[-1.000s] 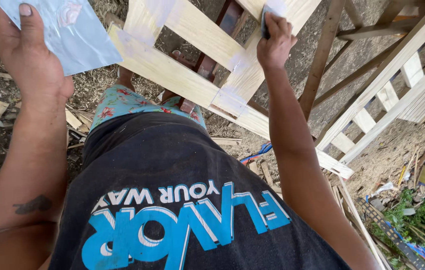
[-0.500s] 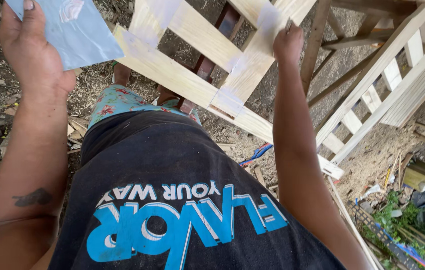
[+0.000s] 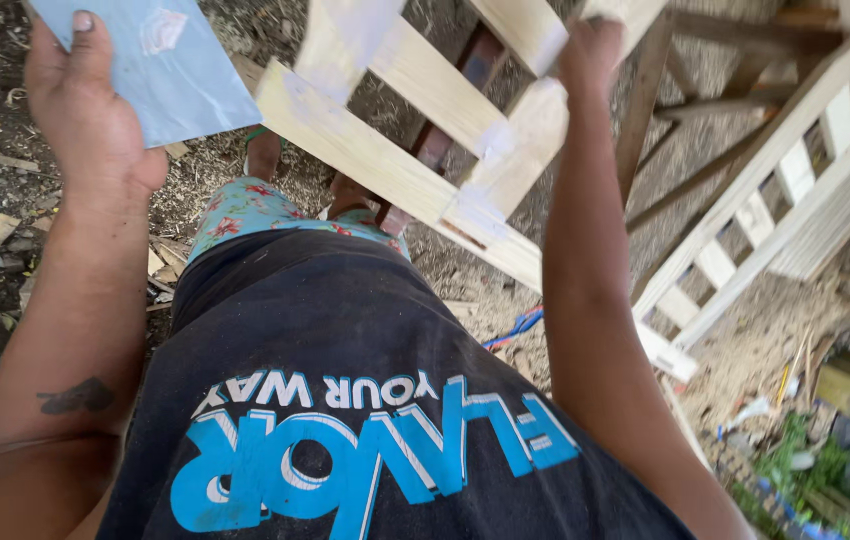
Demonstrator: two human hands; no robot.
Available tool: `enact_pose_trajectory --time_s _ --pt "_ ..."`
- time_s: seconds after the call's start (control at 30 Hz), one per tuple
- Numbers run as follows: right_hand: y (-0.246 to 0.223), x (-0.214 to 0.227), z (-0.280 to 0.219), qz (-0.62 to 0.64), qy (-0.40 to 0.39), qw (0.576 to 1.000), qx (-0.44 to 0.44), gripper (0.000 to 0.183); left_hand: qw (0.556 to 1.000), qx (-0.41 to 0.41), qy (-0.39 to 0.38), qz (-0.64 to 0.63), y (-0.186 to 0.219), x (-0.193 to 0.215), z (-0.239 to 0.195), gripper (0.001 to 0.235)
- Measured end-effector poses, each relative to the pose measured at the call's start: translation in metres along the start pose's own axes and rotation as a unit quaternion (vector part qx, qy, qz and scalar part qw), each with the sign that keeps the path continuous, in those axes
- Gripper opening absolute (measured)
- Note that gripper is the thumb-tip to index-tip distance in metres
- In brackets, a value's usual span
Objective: The person sands the surface of a wooden chair frame using a sanding block. They systematically smooth the top rails and side supports of the chair, moving the sanding block back and forth along the wood grain. The person holds a second sanding sheet in their other hand while working.
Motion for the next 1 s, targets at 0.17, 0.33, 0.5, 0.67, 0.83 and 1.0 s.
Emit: enact_pose_trajectory --time_s 0.17,0.33,0.5,0.67,0.83,1.0 --pt "0.029 -0.002 -0.022 0.007 -0.221 0.843 -0.490 0.034 0.999 0.033 0.017 -0.012 -0.003 0.010 -0.005 0.029" --pt "-0.018 -0.072 -0.010 -0.206 -0.333 0.900 -0.191 0.023 0.999 0.029 0.012 -0.012 0.000 0.007 -0.004 0.031" --pt "0.030 -0.019 -0.014 0.099 -0.124 0.948 -0.275 0.021 0.998 0.040 0.040 0.010 0.002 -0.006 -0.006 0.032" --pt "0.059 -0.001 -0.007 -0.356 -0.384 0.850 -0.063 0.015 0.997 0.048 0.044 -0.029 0.022 -0.025 -0.017 0.032" --pt "-0.006 -0.035 0.002 -0.155 -0.265 0.904 -0.296 0.049 0.997 0.071 -0.026 -0.031 0.022 -0.068 -0.024 0.034" --pt "-0.118 0.033 0.018 0.467 -0.144 0.802 -0.344 0.045 0.994 0.003 -0.101 0.041 0.013 -0.123 -0.030 0.032"
Point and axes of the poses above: each hand's wrist, its own z-axis towards the middle knuckle, its own x-axis out of the back of the hand, y = z × x, the point moved 3 cm from there along z, towards the middle knuckle, and after that the axes turned 7 degrees about y, right-handed, at the moved point
